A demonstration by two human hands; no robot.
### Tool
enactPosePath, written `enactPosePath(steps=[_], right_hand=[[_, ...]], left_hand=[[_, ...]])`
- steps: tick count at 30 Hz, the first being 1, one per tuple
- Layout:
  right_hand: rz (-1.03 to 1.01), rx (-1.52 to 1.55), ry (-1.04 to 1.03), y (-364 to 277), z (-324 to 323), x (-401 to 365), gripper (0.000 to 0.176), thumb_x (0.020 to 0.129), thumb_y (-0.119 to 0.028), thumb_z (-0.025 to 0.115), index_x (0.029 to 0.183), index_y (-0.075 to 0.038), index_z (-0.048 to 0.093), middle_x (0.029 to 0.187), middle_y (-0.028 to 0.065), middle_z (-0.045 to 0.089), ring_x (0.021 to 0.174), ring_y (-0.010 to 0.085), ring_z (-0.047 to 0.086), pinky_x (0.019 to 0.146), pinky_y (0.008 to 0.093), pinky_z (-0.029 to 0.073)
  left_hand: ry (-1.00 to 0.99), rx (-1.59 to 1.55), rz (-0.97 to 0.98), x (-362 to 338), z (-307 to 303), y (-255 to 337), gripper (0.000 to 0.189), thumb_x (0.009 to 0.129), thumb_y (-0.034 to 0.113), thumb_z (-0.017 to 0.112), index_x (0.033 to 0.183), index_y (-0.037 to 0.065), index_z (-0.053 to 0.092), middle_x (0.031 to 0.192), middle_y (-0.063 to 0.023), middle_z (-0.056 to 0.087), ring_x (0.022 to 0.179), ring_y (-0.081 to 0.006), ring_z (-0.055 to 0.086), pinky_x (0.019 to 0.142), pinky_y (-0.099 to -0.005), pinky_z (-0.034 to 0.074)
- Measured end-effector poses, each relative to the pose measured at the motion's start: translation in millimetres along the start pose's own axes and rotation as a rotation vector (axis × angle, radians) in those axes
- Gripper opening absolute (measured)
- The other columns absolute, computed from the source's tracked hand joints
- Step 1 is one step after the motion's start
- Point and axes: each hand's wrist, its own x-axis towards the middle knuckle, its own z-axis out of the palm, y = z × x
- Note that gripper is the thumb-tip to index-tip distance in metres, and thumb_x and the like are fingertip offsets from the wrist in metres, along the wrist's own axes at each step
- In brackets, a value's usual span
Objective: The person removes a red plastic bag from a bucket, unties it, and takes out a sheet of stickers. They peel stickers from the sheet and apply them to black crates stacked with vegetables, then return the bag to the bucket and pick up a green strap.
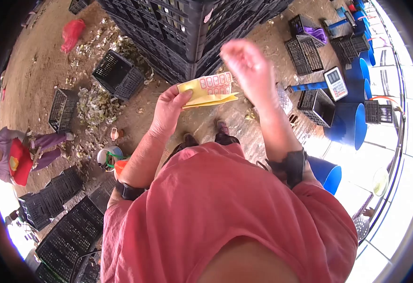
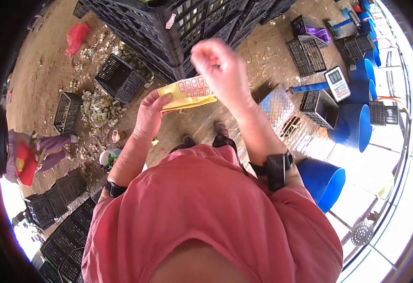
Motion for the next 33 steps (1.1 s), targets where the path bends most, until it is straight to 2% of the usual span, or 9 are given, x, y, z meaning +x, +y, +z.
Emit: enactPosePath(steps=[2, 4, 10, 12, 14, 18, 20, 27, 33], right_hand=[[-0.323, -0.35, -0.019, 18, 5, -17, 0.02, 0.079, -0.011, 0.063, 0.099, -0.008, 0.059, 0.086, 0.0082, 0.064, 0.073, 0.0217, 0.063, 0.066, 0.0326, 0.052], [-0.258, -0.462, -0.084, 23, 4, -31, 0.024, 0.078, -0.007, 0.062, 0.102, -0.007, 0.059, 0.084, 0.0096, 0.065, 0.072, 0.0247, 0.063, 0.065, 0.0342, 0.051], [0.105, -0.184, -0.209, 26, -4, -47, 0.03, 0.075, 0.0, 0.058, 0.105, -0.007, 0.057, 0.078, 0.0116, 0.064, 0.068, 0.0263, 0.063, 0.062, 0.0354, 0.051], [0.092, -0.174, -0.211, 28, -5, -50, 0.032, 0.074, 0.001, 0.057, 0.105, -0.008, 0.058, 0.078, 0.0125, 0.064, 0.067, 0.0271, 0.064, 0.059, 0.0356, 0.051], [0.147, -0.226, -0.28, 29, -6, -51, 0.029, 0.074, -0.002, 0.059, 0.101, -0.009, 0.058, 0.078, 0.0088, 0.064, 0.071, 0.0263, 0.063, 0.065, 0.0363, 0.05], [-0.125, -0.389, -0.159, 38, -3, -60, 0.022, 0.073, -0.006, 0.063, 0.094, -0.012, 0.06, 0.08, 0.0029, 0.062, 0.076, 0.0229, 0.06, 0.072, 0.0367, 0.046], [-0.31, -0.584, 0.051, 28, -9, -73, 0.015, 0.071, -0.01, 0.067, 0.084, -0.014, 0.061, 0.08, -0.0016, 0.059, 0.078, 0.0196, 0.057, 0.075, 0.0358, 0.041], [-0.211, -0.605, 0.03, 56, -27, -126, 0.011, 0.068, -0.014, 0.069, 0.077, -0.014, 0.062, 0.079, -0.0045, 0.059, 0.076, 0.0178, 0.056, 0.073, 0.0353, 0.039], [-0.169, -0.622, 0.003, 63, -41, -156, 0.011, 0.067, -0.013, 0.068, 0.076, -0.014, 0.062, 0.077, -0.0036, 0.058, 0.076, 0.0184, 0.055, 0.075, 0.036, 0.04]], left_hand=[[-0.015, 0.007, -0.004, -2, 0, -3, 0.016, 0.085, 0.013, 0.06, 0.098, 0.003, 0.062, 0.088, 0.0002, 0.064, 0.08, -0.0065, 0.057, 0.075, -0.0232, 0.045], [-0.098, 0.034, -0.01, 0, 0, -4, 0.015, 0.085, 0.012, 0.058, 0.097, 0.004, 0.061, 0.091, -0.0042, 0.064, 0.084, -0.0121, 0.06, 0.079, -0.0279, 0.047], [-0.172, 0.034, -0.079, -5, 12, -7, 0.022, 0.084, 0.018, 0.063, 0.101, 0.004, 0.061, 0.089, 0.0002, 0.063, 0.081, -0.0066, 0.057, 0.077, -0.0241, 0.045], [-0.186, 0.005, -0.089, -7, 16, -9, 0.025, 0.084, 0.019, 0.064, 0.102, 0.003, 0.06, 0.09, -0.0003, 0.063, 0.082, -0.0073, 0.057, 0.077, -0.0246, 0.046], [-0.181, 0.033, -0.135, -12, 18, -16, 0.024, 0.084, 0.015, 0.061, 0.105, 0.003, 0.059, 0.095, -0.0037, 0.064, 0.087, -0.0115, 0.06, 0.079, -0.0277, 0.047], [-0.114, -0.009, -0.161, -16, 26, -33, 0.024, 0.084, 0.016, 0.062, 0.103, 0.002, 0.059, 0.093, -0.0034, 0.064, 0.081, -0.0102, 0.06, 0.074, -0.026, 0.049], [-0.084, -0.052, -0.133, -20, 36, -39, 0.022, 0.085, 0.014, 0.06, 0.103, 0.002, 0.059, 0.093, -0.0044, 0.064, 0.081, -0.0107, 0.061, 0.073, -0.0257, 0.05], [-0.042, 0.0, -0.161, -31, 70, -73, 0.021, 0.086, 0.013, 0.059, 0.103, 0.0, 0.058, 0.092, -0.0041, 0.064, 0.081, -0.0099, 0.061, 0.07, -0.0257, 0.05], [0.003, 0.402, -0.164, -45, 92, -91, 0.019, 0.085, 0.013, 0.057, 0.099, 0.0, 0.059, 0.082, -0.0043, 0.062, 0.075, -0.0092, 0.06, 0.065, -0.0243, 0.049]])
